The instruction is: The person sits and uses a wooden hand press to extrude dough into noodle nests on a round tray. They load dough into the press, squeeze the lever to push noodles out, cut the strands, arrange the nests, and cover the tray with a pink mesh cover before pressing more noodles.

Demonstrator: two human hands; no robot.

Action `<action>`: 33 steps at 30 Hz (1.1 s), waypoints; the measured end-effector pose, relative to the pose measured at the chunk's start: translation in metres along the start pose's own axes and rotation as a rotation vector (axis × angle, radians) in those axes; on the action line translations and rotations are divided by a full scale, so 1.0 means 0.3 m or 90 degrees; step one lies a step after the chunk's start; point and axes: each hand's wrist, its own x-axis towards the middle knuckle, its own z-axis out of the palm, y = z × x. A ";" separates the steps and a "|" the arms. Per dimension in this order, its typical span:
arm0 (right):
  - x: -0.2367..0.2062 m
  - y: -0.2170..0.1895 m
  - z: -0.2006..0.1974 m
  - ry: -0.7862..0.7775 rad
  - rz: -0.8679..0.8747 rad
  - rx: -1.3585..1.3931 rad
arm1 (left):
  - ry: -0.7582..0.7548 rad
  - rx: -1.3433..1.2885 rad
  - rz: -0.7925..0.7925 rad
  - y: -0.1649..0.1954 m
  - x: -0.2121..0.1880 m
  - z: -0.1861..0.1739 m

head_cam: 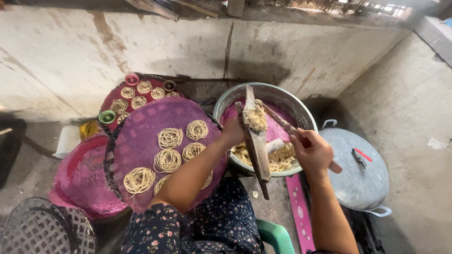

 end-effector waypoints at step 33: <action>-0.241 0.184 -0.029 -0.247 0.138 -0.040 | -0.189 -0.621 0.084 0.062 -0.206 -0.359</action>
